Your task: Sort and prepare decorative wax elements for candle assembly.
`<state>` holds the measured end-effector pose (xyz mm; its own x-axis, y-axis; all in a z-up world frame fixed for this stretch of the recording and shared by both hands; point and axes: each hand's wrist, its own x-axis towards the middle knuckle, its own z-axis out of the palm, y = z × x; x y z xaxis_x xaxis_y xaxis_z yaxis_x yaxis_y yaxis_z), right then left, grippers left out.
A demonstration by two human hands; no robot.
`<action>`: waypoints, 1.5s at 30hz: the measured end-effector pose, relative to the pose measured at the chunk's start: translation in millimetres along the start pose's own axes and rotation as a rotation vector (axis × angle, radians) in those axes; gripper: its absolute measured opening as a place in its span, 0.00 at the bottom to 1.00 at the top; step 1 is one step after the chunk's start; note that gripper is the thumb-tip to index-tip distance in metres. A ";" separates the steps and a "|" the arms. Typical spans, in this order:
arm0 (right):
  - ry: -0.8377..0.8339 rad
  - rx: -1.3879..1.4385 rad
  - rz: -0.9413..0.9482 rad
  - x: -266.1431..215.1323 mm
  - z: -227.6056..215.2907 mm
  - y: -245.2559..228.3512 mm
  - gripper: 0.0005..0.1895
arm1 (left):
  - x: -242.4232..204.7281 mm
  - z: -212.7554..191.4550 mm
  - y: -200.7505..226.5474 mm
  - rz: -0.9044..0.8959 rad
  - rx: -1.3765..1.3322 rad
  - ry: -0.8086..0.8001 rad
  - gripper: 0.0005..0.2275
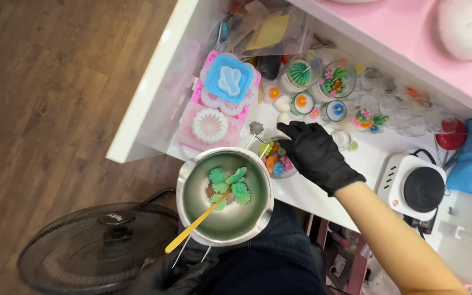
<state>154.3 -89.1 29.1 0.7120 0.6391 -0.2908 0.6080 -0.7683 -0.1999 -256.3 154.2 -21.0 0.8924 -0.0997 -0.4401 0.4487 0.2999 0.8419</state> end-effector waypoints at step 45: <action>0.400 0.490 0.454 -35.0 71.5 -27.7 0.22 | 80.8 -38.2 140.1 -0.328 0.307 0.150 0.17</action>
<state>87.4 -92.7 -22.1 0.9833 0.1509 -0.1018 0.0687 -0.8256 -0.5601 -123.2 224.4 49.4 0.6948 0.0023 -0.7192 0.7191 -0.0211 0.6946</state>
